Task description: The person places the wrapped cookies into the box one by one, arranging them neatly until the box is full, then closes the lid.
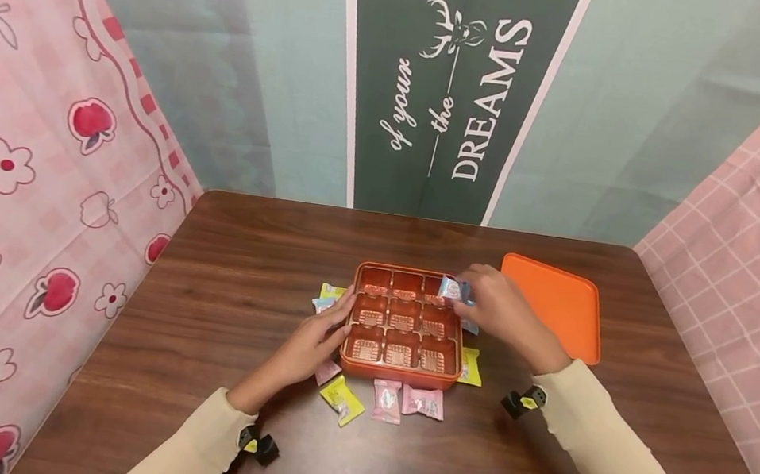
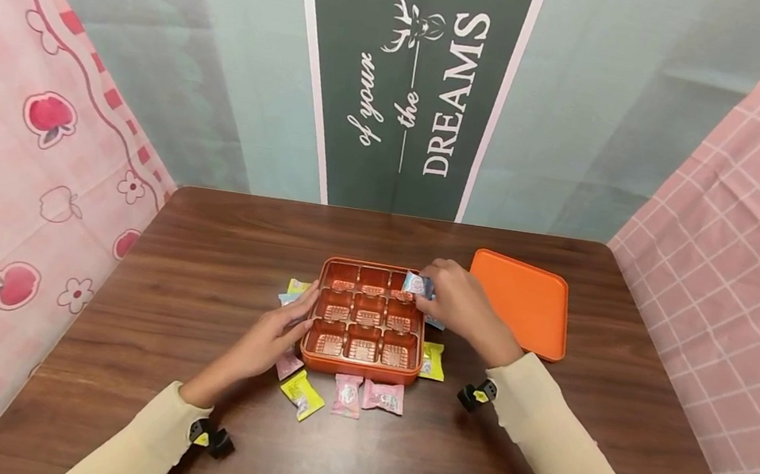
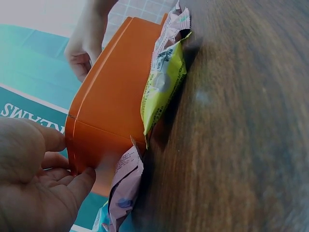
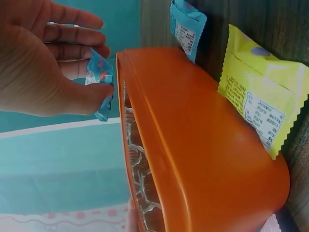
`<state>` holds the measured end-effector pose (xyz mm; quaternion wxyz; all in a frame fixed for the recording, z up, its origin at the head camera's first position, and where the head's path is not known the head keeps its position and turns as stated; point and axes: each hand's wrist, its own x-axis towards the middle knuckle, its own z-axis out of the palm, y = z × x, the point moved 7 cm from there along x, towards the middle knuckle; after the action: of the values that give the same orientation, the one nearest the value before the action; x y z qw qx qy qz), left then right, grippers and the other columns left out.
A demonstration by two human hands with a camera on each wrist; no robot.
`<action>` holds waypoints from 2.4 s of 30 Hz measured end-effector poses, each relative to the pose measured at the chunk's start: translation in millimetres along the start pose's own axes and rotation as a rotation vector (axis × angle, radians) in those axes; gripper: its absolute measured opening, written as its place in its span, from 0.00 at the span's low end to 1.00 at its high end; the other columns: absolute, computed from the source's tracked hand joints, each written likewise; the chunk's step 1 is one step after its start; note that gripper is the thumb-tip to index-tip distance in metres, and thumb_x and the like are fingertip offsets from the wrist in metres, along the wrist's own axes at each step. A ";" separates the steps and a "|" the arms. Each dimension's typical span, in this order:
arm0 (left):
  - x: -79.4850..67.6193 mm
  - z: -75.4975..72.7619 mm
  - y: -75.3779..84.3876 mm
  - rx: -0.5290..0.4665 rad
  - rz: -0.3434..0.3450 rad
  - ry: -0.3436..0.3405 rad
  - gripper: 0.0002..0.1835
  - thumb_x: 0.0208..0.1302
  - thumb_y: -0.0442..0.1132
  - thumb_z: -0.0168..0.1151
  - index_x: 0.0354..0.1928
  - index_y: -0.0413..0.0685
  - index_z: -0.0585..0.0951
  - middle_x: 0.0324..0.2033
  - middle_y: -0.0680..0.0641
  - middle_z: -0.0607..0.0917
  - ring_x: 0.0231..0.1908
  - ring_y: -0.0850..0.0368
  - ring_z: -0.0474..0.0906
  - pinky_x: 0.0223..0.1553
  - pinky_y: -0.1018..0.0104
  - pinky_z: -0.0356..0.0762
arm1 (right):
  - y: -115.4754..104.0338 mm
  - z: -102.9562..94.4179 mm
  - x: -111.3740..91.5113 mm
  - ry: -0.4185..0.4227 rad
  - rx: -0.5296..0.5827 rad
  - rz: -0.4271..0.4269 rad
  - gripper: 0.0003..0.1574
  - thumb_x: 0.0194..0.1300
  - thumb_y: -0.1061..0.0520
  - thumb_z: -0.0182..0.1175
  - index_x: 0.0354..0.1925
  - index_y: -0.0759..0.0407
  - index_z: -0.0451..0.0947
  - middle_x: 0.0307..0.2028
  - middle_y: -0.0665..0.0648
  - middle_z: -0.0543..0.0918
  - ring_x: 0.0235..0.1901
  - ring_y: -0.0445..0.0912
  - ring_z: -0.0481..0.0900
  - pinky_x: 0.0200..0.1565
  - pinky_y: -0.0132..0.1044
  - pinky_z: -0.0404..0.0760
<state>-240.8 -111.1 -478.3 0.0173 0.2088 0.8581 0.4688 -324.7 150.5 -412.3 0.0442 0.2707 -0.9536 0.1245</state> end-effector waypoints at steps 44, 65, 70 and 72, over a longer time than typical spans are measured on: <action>-0.1 0.0 1.6 -0.003 0.040 0.015 0.29 0.78 0.35 0.53 0.76 0.39 0.60 0.78 0.42 0.54 0.75 0.47 0.54 0.74 0.49 0.54 | -16.3 14.4 21.1 -0.139 -0.110 -0.018 0.16 0.57 0.53 0.76 0.37 0.63 0.87 0.36 0.60 0.82 0.29 0.48 0.78 0.33 0.43 0.85; -0.3 0.3 2.4 0.013 0.037 0.028 0.29 0.77 0.34 0.53 0.75 0.36 0.62 0.78 0.40 0.56 0.75 0.46 0.55 0.74 0.48 0.55 | -22.2 18.8 21.9 -0.122 -0.170 -0.080 0.11 0.57 0.53 0.75 0.36 0.59 0.88 0.44 0.63 0.86 0.40 0.54 0.79 0.33 0.48 0.84; 0.0 1.1 0.9 0.010 0.017 0.015 0.29 0.78 0.35 0.52 0.76 0.38 0.61 0.78 0.44 0.54 0.76 0.49 0.54 0.74 0.51 0.54 | -21.4 20.7 23.4 -0.120 -0.169 -0.087 0.11 0.57 0.55 0.74 0.37 0.60 0.89 0.45 0.64 0.86 0.41 0.54 0.79 0.34 0.49 0.84; -0.1 0.9 1.0 0.006 0.016 0.015 0.29 0.78 0.35 0.52 0.76 0.38 0.61 0.78 0.46 0.54 0.76 0.50 0.53 0.74 0.52 0.54 | -21.1 21.6 24.2 -0.122 -0.162 -0.087 0.12 0.58 0.55 0.74 0.38 0.60 0.89 0.42 0.62 0.85 0.39 0.53 0.78 0.33 0.48 0.83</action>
<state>-240.2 -109.9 -478.0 0.0067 0.2121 0.8581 0.4676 -334.5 115.2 -425.0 0.0132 0.3142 -0.9488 0.0281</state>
